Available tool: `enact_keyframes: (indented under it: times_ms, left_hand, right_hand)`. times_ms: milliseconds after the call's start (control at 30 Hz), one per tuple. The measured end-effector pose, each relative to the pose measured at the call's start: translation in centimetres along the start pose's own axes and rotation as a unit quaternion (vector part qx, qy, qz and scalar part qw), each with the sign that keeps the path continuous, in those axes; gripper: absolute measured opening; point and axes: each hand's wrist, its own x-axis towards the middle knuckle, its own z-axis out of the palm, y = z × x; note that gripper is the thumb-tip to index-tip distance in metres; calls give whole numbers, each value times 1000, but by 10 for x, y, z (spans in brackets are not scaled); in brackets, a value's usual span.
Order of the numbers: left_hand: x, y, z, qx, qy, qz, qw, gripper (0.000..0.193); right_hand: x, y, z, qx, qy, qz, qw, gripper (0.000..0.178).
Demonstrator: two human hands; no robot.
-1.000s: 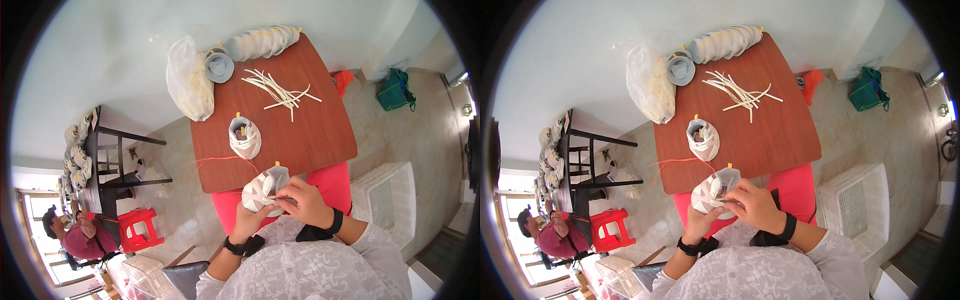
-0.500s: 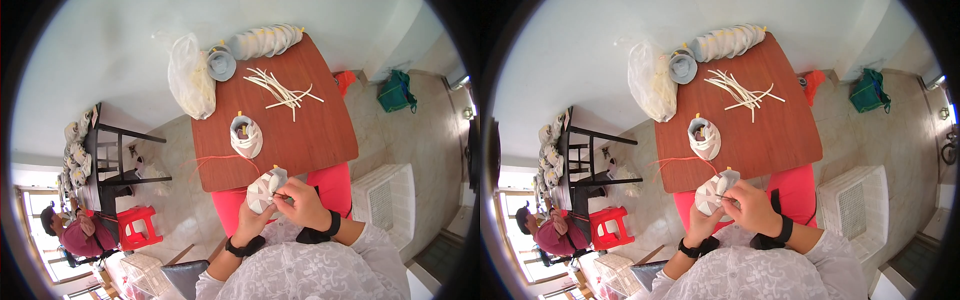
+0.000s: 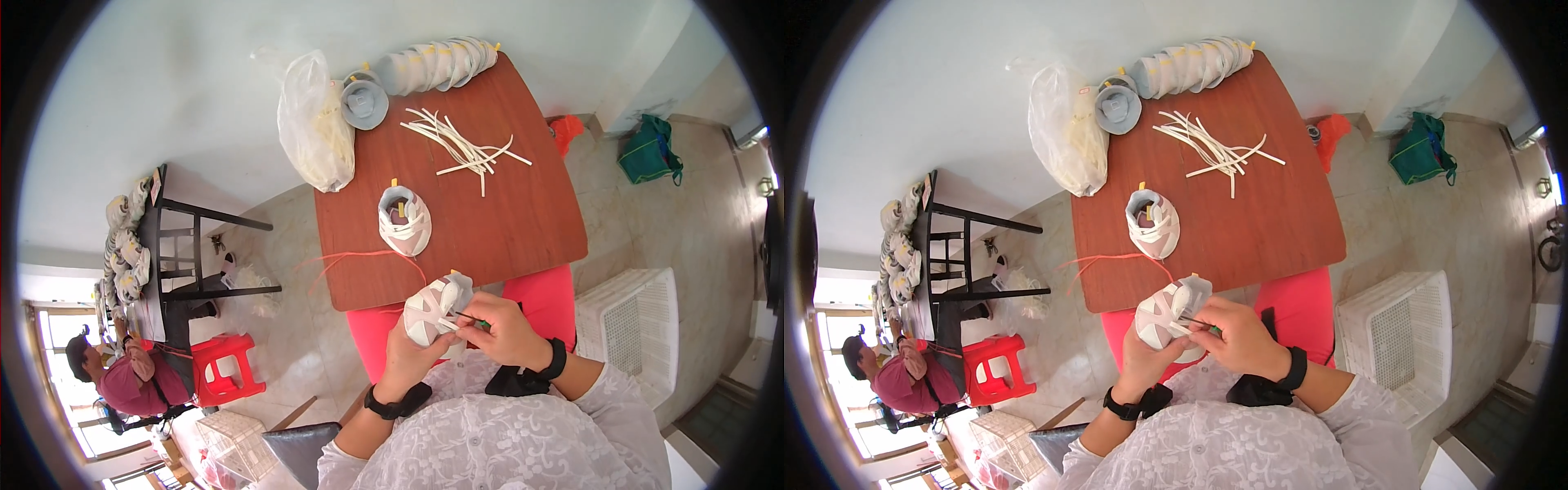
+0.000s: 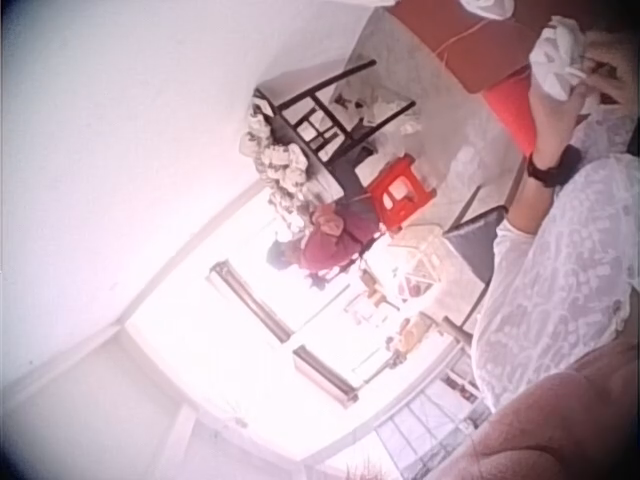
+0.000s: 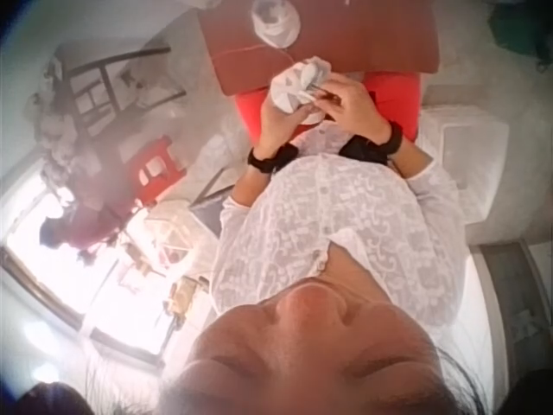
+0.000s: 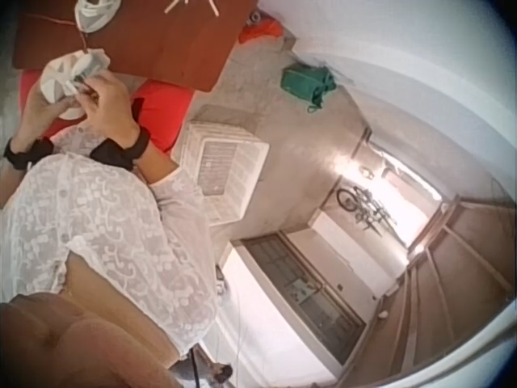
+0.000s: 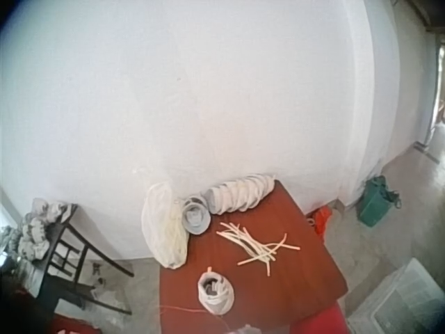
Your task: Lacing a white shoe with pink and white laces using a tool.
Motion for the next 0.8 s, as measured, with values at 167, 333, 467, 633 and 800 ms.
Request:
enact_keyframes:
  times_ms: [167, 333, 467, 633, 800]
  left_hand:
    - [0, 8, 4, 80, 11, 14, 997, 45]
    - [-1, 14, 4, 102, -6, 23, 994, 42]
    - [-2, 14, 3, 123, -17, 29, 992, 40]
    - [-1, 8, 2, 115, -12, 54, 992, 38]
    - [0, -2, -13, 14, -16, 36, 999, 46]
  right_hand:
    - [1, -3, -6, -56, -79, 6, 995, 14]
    - [2, 3, -11, -53, -139, 9, 989, 16]
    - [6, 3, -18, -38, -179, 1, 983, 17]
    - [9, -8, -24, -25, -237, 8, 971, 18]
    - [12, -14, -32, 8, -61, -4, 998, 26]
